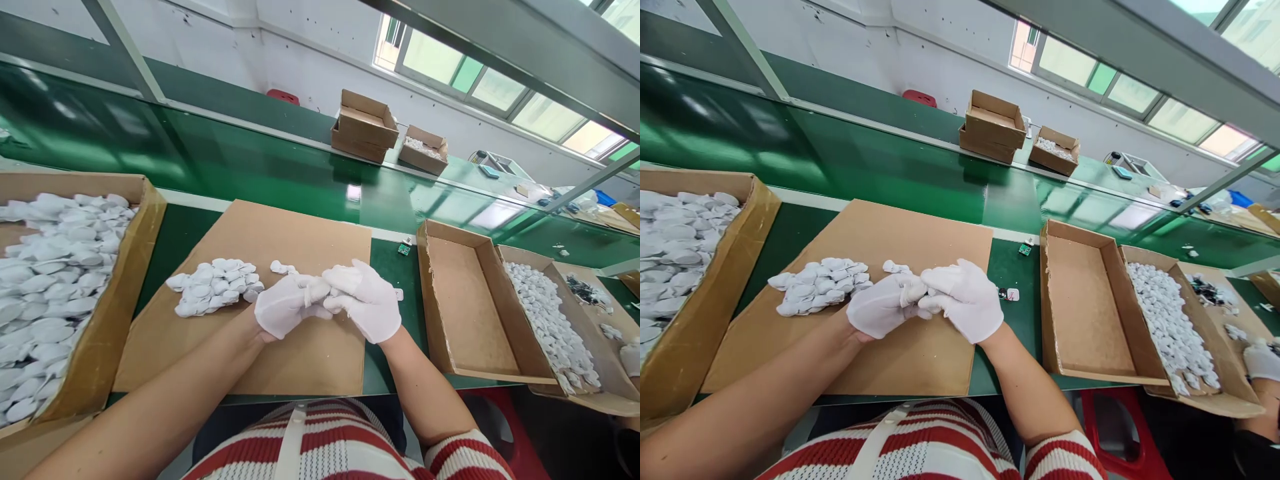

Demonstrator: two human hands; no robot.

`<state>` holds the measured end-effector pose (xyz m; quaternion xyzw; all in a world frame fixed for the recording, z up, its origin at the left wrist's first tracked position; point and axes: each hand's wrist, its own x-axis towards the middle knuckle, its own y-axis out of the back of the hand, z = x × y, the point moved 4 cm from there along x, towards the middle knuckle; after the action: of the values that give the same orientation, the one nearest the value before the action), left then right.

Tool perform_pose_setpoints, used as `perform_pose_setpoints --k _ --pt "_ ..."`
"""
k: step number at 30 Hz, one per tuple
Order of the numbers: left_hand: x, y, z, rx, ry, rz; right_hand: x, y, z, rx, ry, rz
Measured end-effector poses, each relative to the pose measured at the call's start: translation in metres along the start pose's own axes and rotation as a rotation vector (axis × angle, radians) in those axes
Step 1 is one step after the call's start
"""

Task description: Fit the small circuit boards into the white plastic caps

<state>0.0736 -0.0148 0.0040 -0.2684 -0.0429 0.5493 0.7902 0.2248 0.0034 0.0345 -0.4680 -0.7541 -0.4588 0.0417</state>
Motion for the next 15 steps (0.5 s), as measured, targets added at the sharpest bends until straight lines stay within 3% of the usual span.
perform_pose_setpoints --k 5,9,15 --pt "0.0 0.006 -0.005 -0.036 -0.011 0.036 0.006 -0.002 0.004 -0.132 -0.017 -0.091" --pt "0.0 0.006 0.0 -0.103 -0.033 -0.08 0.009 -0.004 0.004 -0.229 0.027 -0.125" --pt "0.006 0.01 0.006 0.007 -0.081 -0.123 -0.004 -0.011 0.007 -0.088 0.036 0.104"
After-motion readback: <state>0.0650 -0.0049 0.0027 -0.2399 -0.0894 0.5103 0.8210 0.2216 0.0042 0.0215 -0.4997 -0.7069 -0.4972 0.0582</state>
